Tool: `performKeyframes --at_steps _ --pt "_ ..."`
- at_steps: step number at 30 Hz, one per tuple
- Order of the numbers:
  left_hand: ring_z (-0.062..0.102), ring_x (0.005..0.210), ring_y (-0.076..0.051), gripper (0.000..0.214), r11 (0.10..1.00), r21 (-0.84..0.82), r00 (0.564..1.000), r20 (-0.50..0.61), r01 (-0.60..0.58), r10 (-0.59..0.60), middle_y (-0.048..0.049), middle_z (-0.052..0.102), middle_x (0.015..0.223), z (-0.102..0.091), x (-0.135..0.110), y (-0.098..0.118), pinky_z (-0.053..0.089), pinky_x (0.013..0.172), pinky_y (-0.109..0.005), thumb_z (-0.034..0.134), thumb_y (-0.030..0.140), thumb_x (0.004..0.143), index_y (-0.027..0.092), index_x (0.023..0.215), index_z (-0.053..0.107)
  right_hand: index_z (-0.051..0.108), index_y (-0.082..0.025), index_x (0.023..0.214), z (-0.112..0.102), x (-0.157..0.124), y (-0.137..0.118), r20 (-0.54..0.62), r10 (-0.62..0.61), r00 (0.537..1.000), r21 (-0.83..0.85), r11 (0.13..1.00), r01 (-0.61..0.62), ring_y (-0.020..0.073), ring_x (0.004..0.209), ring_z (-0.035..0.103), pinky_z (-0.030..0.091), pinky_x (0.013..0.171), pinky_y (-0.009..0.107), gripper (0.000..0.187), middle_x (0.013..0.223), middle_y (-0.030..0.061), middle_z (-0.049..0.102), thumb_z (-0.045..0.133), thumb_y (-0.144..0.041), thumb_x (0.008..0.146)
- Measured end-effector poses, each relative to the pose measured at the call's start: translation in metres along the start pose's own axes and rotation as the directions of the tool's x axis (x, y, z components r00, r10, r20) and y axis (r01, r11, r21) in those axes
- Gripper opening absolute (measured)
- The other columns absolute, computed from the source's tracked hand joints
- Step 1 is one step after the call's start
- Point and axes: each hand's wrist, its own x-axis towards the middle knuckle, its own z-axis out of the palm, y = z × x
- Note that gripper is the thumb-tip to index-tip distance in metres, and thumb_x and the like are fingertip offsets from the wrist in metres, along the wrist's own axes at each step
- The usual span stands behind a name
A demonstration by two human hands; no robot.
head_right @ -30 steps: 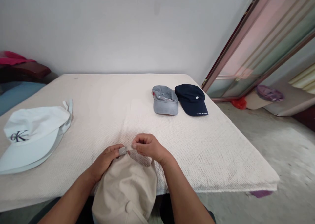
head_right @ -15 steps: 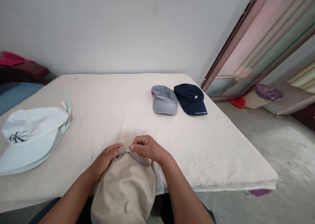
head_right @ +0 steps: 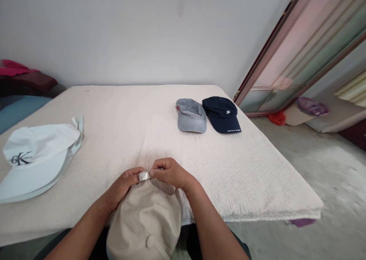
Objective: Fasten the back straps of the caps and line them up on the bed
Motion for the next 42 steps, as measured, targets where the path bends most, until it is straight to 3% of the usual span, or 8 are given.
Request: performKeyframes --at_steps 3,10,16,23,29,33,42 --pt "0.048 0.056 -0.009 0.012 1.0 -0.021 1.0 0.028 -0.002 0.002 0.0004 0.058 0.064 -0.001 0.0 0.0 0.036 0.055 -0.02 0.069 0.026 0.073 0.015 0.075 0.066 0.059 -0.016 0.069 0.002 0.001 0.001 0.05 0.002 0.999 0.018 1.0 -0.003 0.0062 0.047 0.031 0.023 0.045 0.022 0.021 0.051 -0.0064 0.041 0.063 -0.035 0.078" --pt "0.048 0.058 -0.01 0.012 1.0 -0.03 0.999 0.05 -0.004 0.005 0.0001 0.058 0.066 -0.003 0.001 -0.003 0.036 0.057 -0.021 0.066 0.027 0.076 0.015 0.077 0.065 0.058 -0.017 0.081 0.01 0.001 -0.005 0.01 0.0 1.0 0.186 0.982 -0.002 0.0058 0.047 0.032 0.024 0.044 0.02 0.019 0.054 -0.0068 0.04 0.058 -0.035 0.084" --pt "0.051 0.063 -0.012 0.013 0.999 -0.045 0.998 0.063 -0.015 0.018 -0.0022 0.06 0.07 -0.002 0.0 0.0 0.039 0.061 -0.022 0.062 0.025 0.079 0.013 0.079 0.067 0.059 -0.018 0.091 0.01 0.001 -0.003 -0.005 -0.088 0.996 0.316 0.945 0.085 0.0048 0.045 0.034 0.025 0.044 0.019 0.018 0.057 -0.0079 0.043 0.065 -0.025 0.076" --pt "0.053 0.062 -0.012 0.016 0.995 -0.103 0.996 0.094 0.009 0.001 -0.0037 0.063 0.07 -0.004 0.002 -0.005 0.039 0.061 -0.023 0.068 0.027 0.076 0.013 0.083 0.068 0.063 -0.017 0.094 0.014 0.002 -0.002 0.032 -0.12 0.992 0.282 0.954 0.106 0.0052 0.048 0.035 0.028 0.047 0.02 0.017 0.057 -0.0075 0.045 0.063 -0.021 0.077" --pt "0.053 0.062 -0.012 0.015 1.0 -0.03 0.999 0.042 -0.009 0.01 -0.0024 0.061 0.07 -0.004 0.0 -0.003 0.039 0.061 -0.023 0.069 0.028 0.075 0.014 0.076 0.066 0.063 -0.018 0.091 0.012 0.003 0.001 -0.091 -0.105 0.99 0.105 0.988 0.114 0.0066 0.055 0.041 0.03 0.052 0.02 0.016 0.062 -0.0057 0.05 0.061 -0.015 0.075" --pt "0.053 0.06 -0.012 0.017 1.0 0.012 1.0 0.011 0.007 -0.007 -0.0017 0.061 0.068 -0.005 0.001 -0.006 0.038 0.059 -0.023 0.072 0.03 0.072 0.014 0.076 0.066 0.063 -0.019 0.092 0.012 0.003 0.001 -0.063 -0.09 0.994 0.07 0.993 0.095 0.0075 0.057 0.042 0.031 0.052 0.02 0.016 0.063 -0.0051 0.05 0.062 -0.017 0.076" --pt "0.055 0.064 -0.013 0.008 0.995 -0.096 0.997 0.07 -0.008 0.015 -0.003 0.064 0.07 -0.005 0.001 -0.005 0.042 0.065 -0.024 0.067 0.022 0.075 0.015 0.079 0.068 0.061 -0.016 0.092 0.01 0.0 -0.002 -0.008 -0.071 0.997 0.232 0.97 0.071 0.0063 0.049 0.042 0.031 0.047 0.021 0.02 0.063 -0.0038 0.052 0.062 -0.032 0.081"
